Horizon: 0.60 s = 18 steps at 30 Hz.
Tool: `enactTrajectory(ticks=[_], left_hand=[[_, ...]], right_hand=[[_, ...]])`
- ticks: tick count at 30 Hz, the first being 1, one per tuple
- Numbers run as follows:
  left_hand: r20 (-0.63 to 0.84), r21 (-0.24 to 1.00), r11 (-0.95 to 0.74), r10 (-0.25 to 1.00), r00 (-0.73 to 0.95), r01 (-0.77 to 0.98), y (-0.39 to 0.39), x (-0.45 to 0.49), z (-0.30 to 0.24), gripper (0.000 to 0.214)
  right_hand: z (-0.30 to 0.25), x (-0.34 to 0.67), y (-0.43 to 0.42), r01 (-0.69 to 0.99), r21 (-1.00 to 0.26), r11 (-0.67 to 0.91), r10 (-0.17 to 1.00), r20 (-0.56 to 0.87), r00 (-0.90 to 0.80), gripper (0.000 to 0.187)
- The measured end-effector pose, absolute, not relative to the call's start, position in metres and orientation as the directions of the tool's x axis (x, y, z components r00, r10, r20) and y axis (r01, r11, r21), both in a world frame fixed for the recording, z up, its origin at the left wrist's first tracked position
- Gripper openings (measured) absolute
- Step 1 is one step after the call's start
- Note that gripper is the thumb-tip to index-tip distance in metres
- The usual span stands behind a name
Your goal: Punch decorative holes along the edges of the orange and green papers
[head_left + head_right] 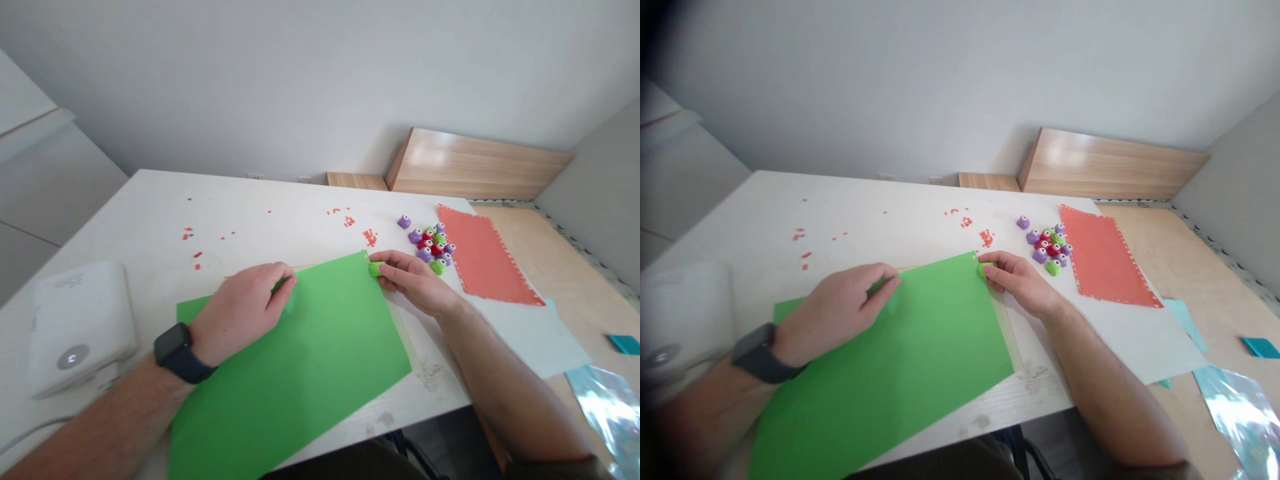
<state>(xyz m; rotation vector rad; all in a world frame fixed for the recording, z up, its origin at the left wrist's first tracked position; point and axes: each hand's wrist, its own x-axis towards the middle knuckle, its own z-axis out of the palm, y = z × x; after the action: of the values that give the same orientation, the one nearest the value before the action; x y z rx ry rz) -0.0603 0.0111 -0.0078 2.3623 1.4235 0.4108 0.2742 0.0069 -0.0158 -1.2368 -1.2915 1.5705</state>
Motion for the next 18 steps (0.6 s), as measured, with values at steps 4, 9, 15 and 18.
enactTrajectory(ticks=[4,9,15,18], left_hand=[[0.076,0.436,-0.441,0.887,0.456,0.784,0.0106,-0.0598,-0.0077,0.028],[0.082,0.437,-0.456,0.878,0.471,0.775,0.0108,-0.0593,-0.0076,0.028],[0.101,0.433,-0.47,0.873,0.476,0.769,0.0101,-0.0606,-0.0096,0.027],[0.109,0.439,-0.475,0.87,0.48,0.762,0.0102,-0.061,-0.0101,0.028]], right_hand=[[-0.0147,0.2723,0.0066,0.027,-0.977,-0.211,0.942,-0.211,-0.262,0.035],[-0.011,0.2678,0.0056,0.002,-0.968,-0.252,0.932,-0.243,-0.268,0.036],[-0.0118,0.2685,0.0054,0.001,-0.974,-0.227,0.928,-0.217,-0.302,0.036],[-0.0121,0.2692,0.0053,0.008,-0.976,-0.219,0.933,-0.212,-0.291,0.037]])
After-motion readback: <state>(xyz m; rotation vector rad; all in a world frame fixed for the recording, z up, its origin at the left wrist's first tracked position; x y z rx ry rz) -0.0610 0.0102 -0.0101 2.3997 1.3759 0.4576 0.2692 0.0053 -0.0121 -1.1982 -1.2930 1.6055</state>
